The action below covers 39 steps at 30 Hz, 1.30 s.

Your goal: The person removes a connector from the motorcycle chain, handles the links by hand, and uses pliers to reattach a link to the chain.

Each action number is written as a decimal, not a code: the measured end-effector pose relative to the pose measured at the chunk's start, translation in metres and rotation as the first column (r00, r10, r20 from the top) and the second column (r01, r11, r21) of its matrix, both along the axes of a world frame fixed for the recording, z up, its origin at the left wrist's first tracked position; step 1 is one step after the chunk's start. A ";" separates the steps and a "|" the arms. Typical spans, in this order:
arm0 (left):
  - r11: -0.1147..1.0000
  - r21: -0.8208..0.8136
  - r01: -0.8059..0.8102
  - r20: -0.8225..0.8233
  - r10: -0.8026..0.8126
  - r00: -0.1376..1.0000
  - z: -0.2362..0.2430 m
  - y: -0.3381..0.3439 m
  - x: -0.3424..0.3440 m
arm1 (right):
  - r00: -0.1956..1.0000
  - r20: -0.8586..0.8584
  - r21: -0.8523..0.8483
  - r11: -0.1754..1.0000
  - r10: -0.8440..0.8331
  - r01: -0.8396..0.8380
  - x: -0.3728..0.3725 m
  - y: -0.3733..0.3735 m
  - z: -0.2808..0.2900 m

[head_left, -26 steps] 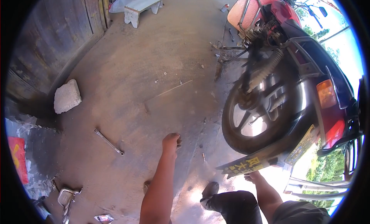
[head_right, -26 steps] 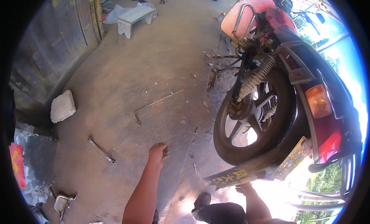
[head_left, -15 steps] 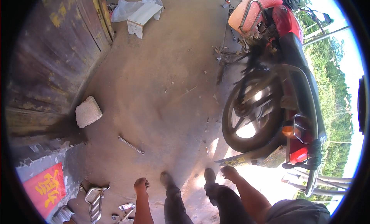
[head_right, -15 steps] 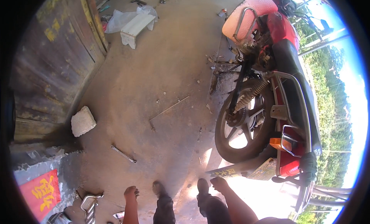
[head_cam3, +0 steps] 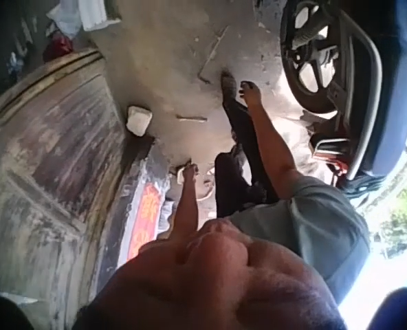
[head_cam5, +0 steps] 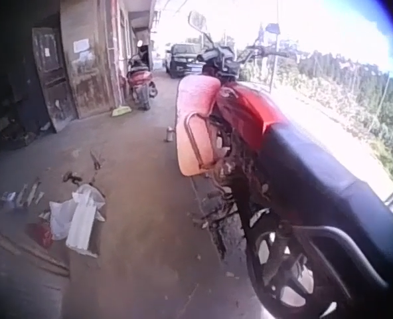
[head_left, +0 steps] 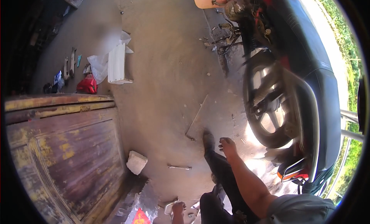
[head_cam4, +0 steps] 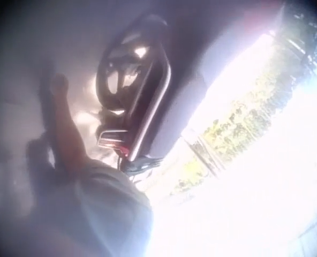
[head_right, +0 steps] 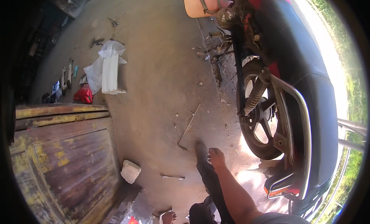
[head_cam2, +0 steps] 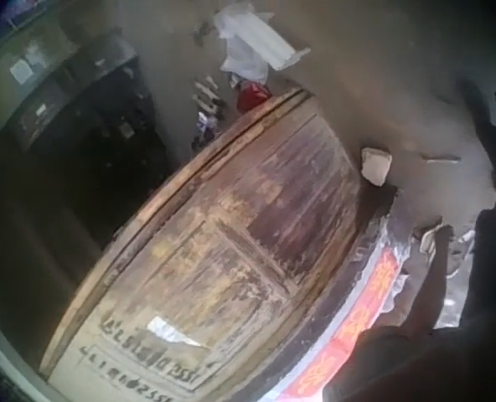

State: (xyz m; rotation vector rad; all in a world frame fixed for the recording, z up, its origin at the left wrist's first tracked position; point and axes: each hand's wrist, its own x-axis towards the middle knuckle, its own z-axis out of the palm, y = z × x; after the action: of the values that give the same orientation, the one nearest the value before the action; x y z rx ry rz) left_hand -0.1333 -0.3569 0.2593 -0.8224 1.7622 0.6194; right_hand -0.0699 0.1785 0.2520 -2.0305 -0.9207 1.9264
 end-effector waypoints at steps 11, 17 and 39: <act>0.726 0.560 0.399 -0.428 -0.158 0.890 0.085 0.629 -0.321 | 0.909 -0.046 -0.020 0.911 -0.413 0.413 -0.080 0.153 0.031; 0.550 0.692 0.467 -0.368 -0.287 0.884 0.033 0.818 -0.348 | 0.935 0.166 0.257 0.929 -0.312 0.265 -0.089 0.252 0.046; -0.207 0.595 0.777 -0.745 -0.505 0.436 0.013 1.121 -0.351 | 0.523 0.635 0.746 0.628 -0.568 -0.224 -0.115 0.489 -0.050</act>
State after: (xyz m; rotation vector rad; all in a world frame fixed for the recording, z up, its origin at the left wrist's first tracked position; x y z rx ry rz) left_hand -0.4841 0.7644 0.2718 1.1778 1.2790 0.8345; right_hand -0.1847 0.6679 0.2016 -2.2175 -1.2805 0.0874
